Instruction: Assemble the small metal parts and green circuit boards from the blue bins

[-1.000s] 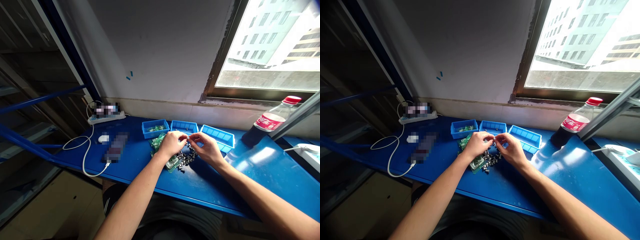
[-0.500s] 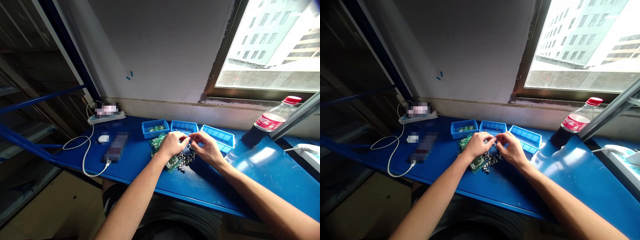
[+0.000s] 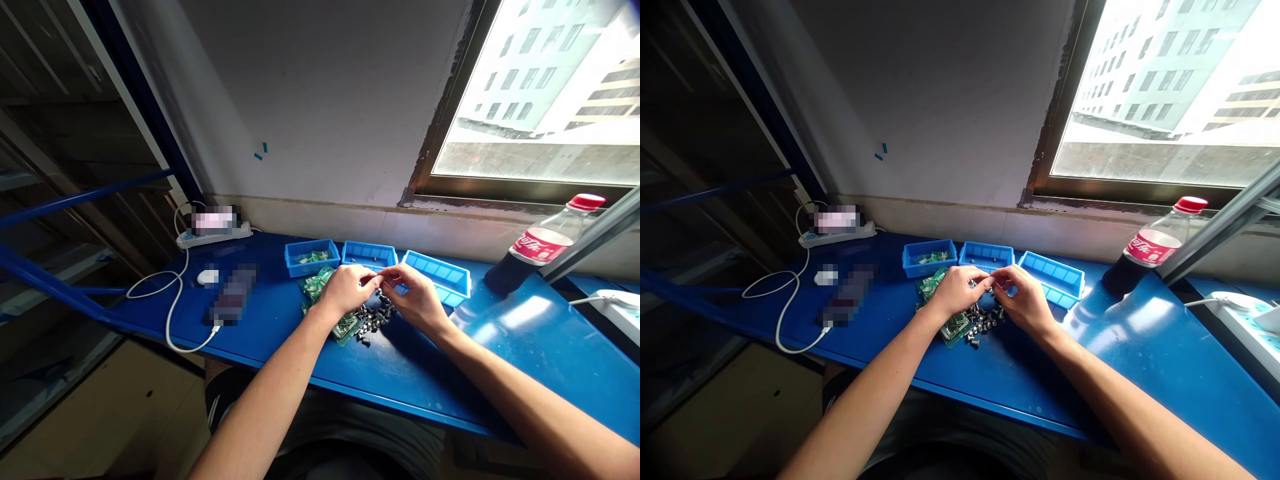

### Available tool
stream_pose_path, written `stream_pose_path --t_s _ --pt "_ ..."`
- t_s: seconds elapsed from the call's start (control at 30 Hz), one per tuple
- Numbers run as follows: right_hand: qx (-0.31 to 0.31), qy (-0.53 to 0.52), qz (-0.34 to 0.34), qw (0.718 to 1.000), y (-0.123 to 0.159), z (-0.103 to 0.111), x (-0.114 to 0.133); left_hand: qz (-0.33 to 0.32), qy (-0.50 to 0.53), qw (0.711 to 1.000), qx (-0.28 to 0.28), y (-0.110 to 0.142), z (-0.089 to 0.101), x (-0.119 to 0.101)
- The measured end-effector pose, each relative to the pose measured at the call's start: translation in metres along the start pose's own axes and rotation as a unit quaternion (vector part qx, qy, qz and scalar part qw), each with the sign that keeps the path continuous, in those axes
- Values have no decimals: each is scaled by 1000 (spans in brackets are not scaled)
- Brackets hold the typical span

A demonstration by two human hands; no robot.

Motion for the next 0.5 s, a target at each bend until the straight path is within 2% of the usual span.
stream_pose_path --t_s 0.2,0.4,0.5 --pt "7 -10 4 1000 0 -1 2 1 0 1000 -9 -1 2 0" --pt "-5 -38 -51 998 1 -1 -3 10 -1 1000 -12 -1 2 2" --pt "0 -37 -56 998 1 -3 -5 5 1 1000 -9 -1 1 2"
Point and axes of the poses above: each hand's wrist, its own y-axis away from the middle knuckle, its own z-axis out of the back of the hand, x = y × z, the point moved 7 cm from there along -y, towards the middle knuckle, and after that the axes turned 1 degree about y, right-handed, at the moved point
